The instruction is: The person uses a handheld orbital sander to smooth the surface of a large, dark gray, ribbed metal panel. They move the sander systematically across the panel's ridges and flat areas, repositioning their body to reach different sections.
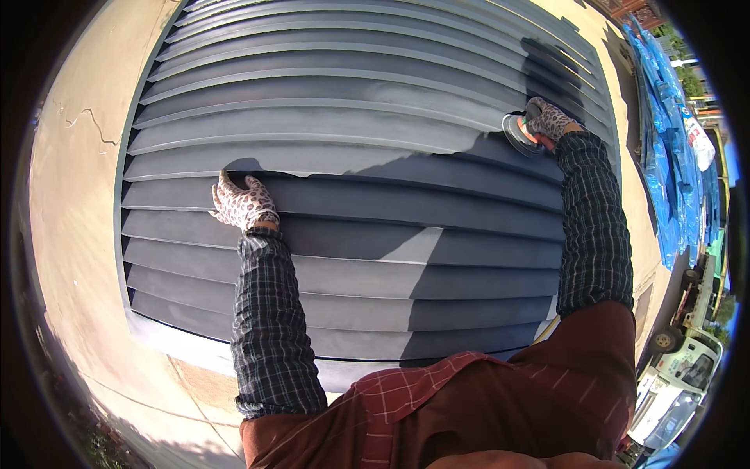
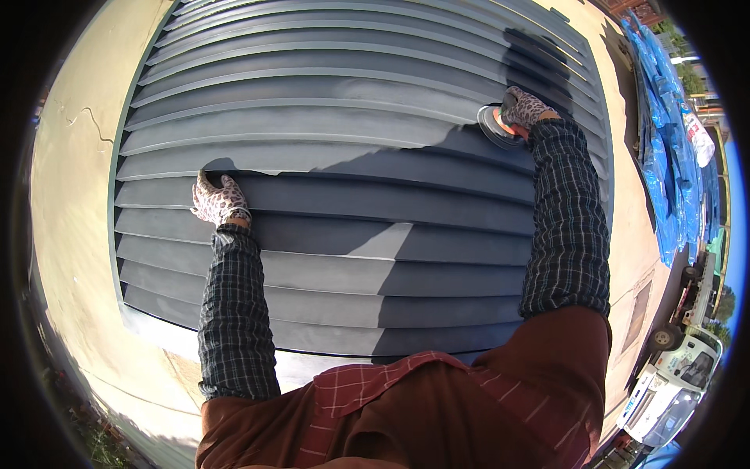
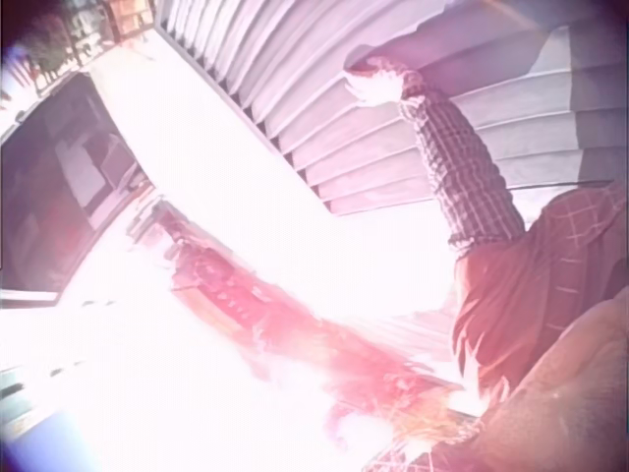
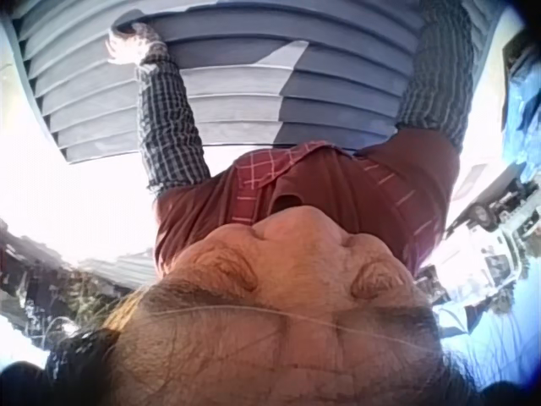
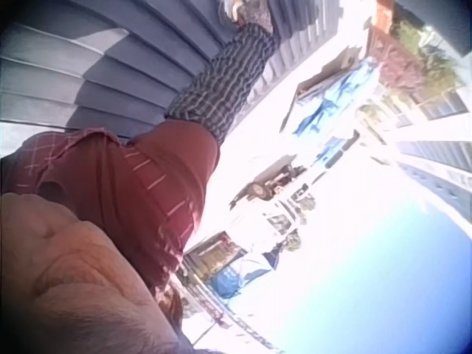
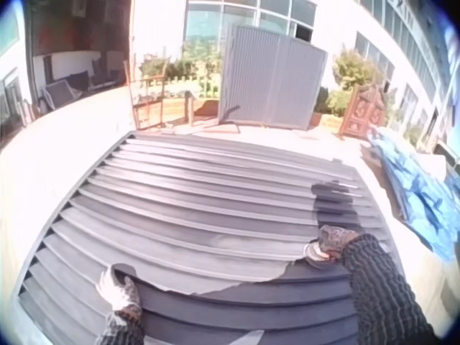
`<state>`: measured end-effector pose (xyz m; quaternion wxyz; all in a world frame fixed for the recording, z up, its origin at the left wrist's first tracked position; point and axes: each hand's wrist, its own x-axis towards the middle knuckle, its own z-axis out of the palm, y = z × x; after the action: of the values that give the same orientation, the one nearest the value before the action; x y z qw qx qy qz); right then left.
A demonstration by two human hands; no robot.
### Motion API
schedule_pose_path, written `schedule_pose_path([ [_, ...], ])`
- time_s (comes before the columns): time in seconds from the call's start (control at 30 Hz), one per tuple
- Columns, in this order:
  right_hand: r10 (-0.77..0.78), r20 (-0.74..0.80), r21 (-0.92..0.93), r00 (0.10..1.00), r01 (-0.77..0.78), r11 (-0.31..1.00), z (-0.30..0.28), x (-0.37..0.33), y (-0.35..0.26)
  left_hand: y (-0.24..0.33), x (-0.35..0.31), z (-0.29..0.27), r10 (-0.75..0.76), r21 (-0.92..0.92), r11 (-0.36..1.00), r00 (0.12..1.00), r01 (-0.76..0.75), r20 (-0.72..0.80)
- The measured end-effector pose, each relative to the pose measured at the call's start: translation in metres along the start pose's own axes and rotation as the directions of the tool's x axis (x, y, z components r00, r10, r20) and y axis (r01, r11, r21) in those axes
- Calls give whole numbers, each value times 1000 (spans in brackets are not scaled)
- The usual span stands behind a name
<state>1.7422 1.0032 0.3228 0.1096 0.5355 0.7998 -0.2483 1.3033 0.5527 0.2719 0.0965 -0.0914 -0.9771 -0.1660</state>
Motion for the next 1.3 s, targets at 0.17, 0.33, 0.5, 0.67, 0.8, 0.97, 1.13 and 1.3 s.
schedule_pose_path([
  [0.17, 4, 59, 62, 998, -7, 998, -8, -7, 9, -1, 0, 0, 5, -3, 1000, 1000, -5, 17],
  [0.33, -81, -10, 68, 997, 82, 994, -2, -21, -56, -3, 0, -2, 0, -6, 1000, 1000, 0, 5],
  [0.5, -168, -61, -115, 984, 161, 980, 0, -41, -140, 3, -2, -7, -2, -23, 1000, 1000, 2, 22],
  [0.67, -277, -54, -213, 959, 260, 942, 10, -47, -212, 1, -1, -7, -6, -28, 1000, 1000, 7, 29],
  [0.8, -312, -32, -239, 950, 296, 925, 16, -54, -257, 4, -2, -5, 8, -42, 999, 999, -6, 35],
  [0.97, -285, 20, -189, 958, 283, 940, 17, -66, -304, 3, -3, -6, 8, -43, 999, 999, -6, 40],
  [1.13, -366, 28, -217, 930, 363, 906, 27, -53, -313, -1, -1, 0, 18, -23, 1000, 1000, -18, 16],
  [1.3, -348, -3, -210, 938, 339, 917, 23, -53, -289, -1, -1, 2, 20, -33, 999, 1000, -20, 13],
])
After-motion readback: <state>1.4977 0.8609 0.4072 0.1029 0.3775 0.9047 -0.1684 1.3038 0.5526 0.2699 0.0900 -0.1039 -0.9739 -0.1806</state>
